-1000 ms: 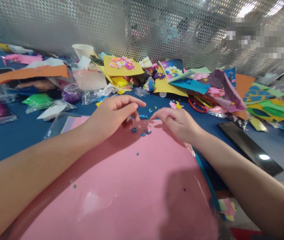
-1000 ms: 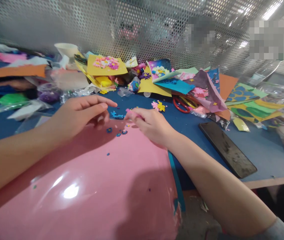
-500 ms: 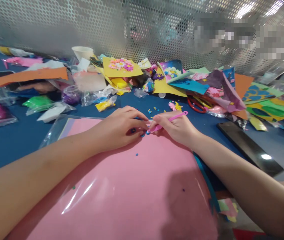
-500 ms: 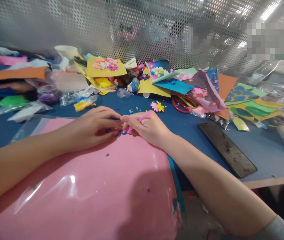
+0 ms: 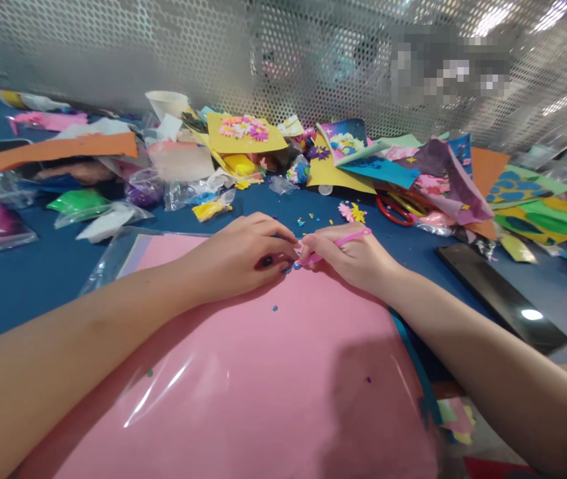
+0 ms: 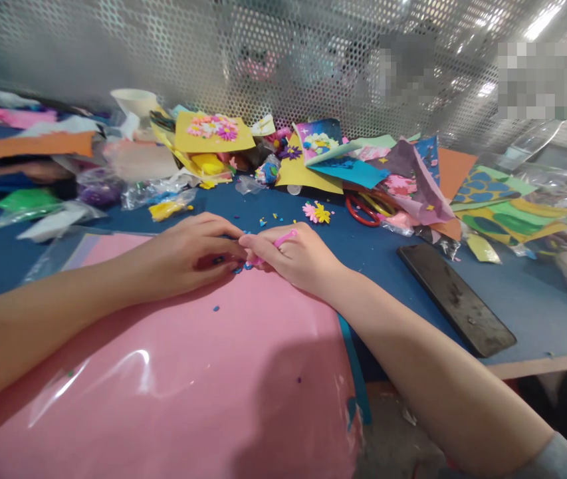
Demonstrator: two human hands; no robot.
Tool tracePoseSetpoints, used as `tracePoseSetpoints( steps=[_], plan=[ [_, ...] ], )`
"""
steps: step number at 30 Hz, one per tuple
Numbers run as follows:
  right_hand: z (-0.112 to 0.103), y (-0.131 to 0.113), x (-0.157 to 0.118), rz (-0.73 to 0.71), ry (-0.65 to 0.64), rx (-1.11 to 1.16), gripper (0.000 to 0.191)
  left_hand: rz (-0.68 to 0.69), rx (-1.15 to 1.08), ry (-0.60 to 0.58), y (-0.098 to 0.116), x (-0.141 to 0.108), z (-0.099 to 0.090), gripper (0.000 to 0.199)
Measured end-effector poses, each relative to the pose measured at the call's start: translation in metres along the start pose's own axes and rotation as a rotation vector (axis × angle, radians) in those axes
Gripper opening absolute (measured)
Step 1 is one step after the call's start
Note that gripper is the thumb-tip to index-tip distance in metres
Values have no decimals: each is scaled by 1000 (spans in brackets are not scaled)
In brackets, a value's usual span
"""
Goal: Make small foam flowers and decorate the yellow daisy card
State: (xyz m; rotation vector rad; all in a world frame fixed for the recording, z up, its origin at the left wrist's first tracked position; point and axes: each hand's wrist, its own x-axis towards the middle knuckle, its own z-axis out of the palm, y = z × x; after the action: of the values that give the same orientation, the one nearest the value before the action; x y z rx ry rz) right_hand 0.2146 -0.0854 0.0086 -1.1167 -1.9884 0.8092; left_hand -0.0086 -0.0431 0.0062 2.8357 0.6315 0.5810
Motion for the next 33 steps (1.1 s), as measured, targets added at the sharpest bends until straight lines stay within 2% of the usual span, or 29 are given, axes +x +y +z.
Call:
tracePoseSetpoints(
  steps=[10,17,22,23,28,33],
  plan=[
    [-2,-3,-1,-102,-23,-205,50,-52,-36,-57,8,1,-4,31],
    [-5,-7,-3,-203,-35,-174,51,-68,14,-31,14,0,-5,37],
    [-10,-7,-2,-155,160,-209,56,-116,4,-34,14,-2,-3,33],
    [-12,-6,-1,-132,158,-247,54,-128,-9,-43,15,-2,-3,33],
    [-17,-3,0,2,-132,-657,27,-154,-22,-88,18,0,-8,38],
    [-14,-4,-1,4,-150,-711,28,-139,-110,-123,7,-3,-20,37]
  ],
)
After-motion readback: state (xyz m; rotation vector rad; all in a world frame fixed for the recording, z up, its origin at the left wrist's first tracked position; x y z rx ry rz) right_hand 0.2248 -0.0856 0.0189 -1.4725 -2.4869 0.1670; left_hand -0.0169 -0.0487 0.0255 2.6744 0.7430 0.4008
